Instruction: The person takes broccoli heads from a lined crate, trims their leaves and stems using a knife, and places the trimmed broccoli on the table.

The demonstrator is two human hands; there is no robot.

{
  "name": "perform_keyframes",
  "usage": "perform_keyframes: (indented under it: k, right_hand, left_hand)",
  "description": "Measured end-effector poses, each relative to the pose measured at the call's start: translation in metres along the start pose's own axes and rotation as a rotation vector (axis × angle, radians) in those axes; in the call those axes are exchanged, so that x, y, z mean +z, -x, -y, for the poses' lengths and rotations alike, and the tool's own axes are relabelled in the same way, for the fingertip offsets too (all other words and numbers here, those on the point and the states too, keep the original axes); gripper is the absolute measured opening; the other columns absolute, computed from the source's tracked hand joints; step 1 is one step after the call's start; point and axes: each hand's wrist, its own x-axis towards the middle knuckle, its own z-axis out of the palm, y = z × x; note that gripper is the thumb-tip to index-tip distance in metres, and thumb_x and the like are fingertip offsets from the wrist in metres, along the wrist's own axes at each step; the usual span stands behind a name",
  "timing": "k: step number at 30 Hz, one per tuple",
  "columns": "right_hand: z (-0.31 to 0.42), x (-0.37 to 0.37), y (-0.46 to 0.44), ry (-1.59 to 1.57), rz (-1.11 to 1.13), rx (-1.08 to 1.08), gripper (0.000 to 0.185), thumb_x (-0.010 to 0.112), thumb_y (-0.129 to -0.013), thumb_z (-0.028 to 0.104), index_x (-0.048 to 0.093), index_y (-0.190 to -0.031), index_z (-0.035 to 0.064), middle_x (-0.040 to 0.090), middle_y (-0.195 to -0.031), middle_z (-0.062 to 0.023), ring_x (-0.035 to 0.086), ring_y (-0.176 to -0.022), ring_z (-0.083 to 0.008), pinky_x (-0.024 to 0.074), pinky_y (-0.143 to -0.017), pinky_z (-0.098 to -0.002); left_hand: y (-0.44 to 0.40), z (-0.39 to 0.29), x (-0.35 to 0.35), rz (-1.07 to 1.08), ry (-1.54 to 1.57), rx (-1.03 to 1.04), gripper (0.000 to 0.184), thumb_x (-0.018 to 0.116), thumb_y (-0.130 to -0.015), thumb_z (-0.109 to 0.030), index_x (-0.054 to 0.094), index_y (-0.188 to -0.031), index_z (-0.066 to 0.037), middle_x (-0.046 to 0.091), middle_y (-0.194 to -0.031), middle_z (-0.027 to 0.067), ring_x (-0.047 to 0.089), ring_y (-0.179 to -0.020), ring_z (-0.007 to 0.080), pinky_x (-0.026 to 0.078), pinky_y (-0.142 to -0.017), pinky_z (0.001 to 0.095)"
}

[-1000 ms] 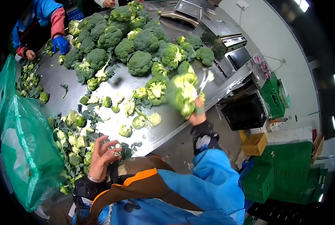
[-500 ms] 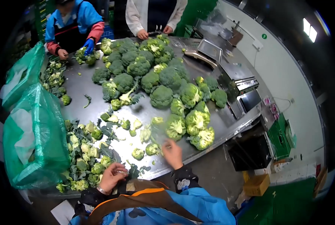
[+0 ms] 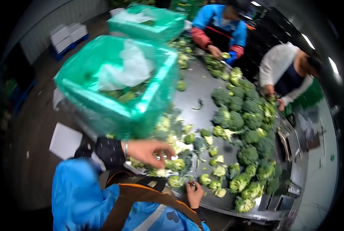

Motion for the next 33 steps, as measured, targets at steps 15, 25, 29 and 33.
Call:
perform_keyframes:
  k: [15, 25, 29, 33]
  right_hand:
    - [0.093, 0.134, -0.012, 0.149, 0.039, -0.089, 0.018, 0.069, -0.076, 0.006, 0.063, -0.091, -0.0018, 0.064, -0.077, -0.0082, 0.056, -0.07, -0.0115, 0.0461, -0.066, -0.027]
    - [0.118, 0.169, 0.0, 0.11, 0.036, 0.204, 0.015, 0.067, -0.079, 0.006, 0.063, -0.09, -0.0026, 0.061, -0.071, -0.0064, 0.051, -0.062, -0.01, 0.0435, -0.059, -0.0265]
    - [0.121, 0.175, -0.017, 0.287, -0.022, 0.012, 0.019, 0.068, -0.078, 0.011, 0.064, -0.091, -0.0016, 0.061, -0.07, -0.0081, 0.05, -0.057, -0.0097, 0.0426, -0.054, -0.0266]
    - [0.139, 0.17, -0.011, 0.229, -0.008, 0.035, 0.021, 0.071, -0.077, 0.011, 0.065, -0.093, -0.001, 0.066, -0.078, -0.0096, 0.06, -0.072, -0.0122, 0.0477, -0.066, -0.0278]
  left_hand:
    - [0.104, 0.04, -0.334, -0.62, -1.572, -0.381, 0.047, 0.067, -0.073, -0.024, 0.053, -0.118, -0.022, 0.056, -0.109, 0.0142, 0.062, -0.086, 0.0318, 0.051, -0.07, 0.0426]
    - [0.196, 0.03, -0.445, -1.101, -1.817, 0.061, 0.055, 0.07, -0.064, -0.013, 0.057, -0.117, -0.014, 0.057, -0.116, 0.0139, 0.052, -0.109, 0.0341, 0.047, -0.084, 0.0422]
    - [0.115, 0.035, -0.325, -0.244, -1.078, -0.051, 0.053, 0.073, -0.067, -0.031, 0.054, -0.115, -0.017, 0.055, -0.116, 0.0162, 0.055, -0.101, 0.0364, 0.047, -0.081, 0.0447]
    - [0.109, 0.098, -0.352, -0.111, -1.181, -0.048, 0.068, 0.077, -0.062, -0.042, 0.055, -0.12, -0.013, 0.05, -0.125, 0.0134, 0.046, -0.115, 0.0333, 0.044, -0.088, 0.0462]
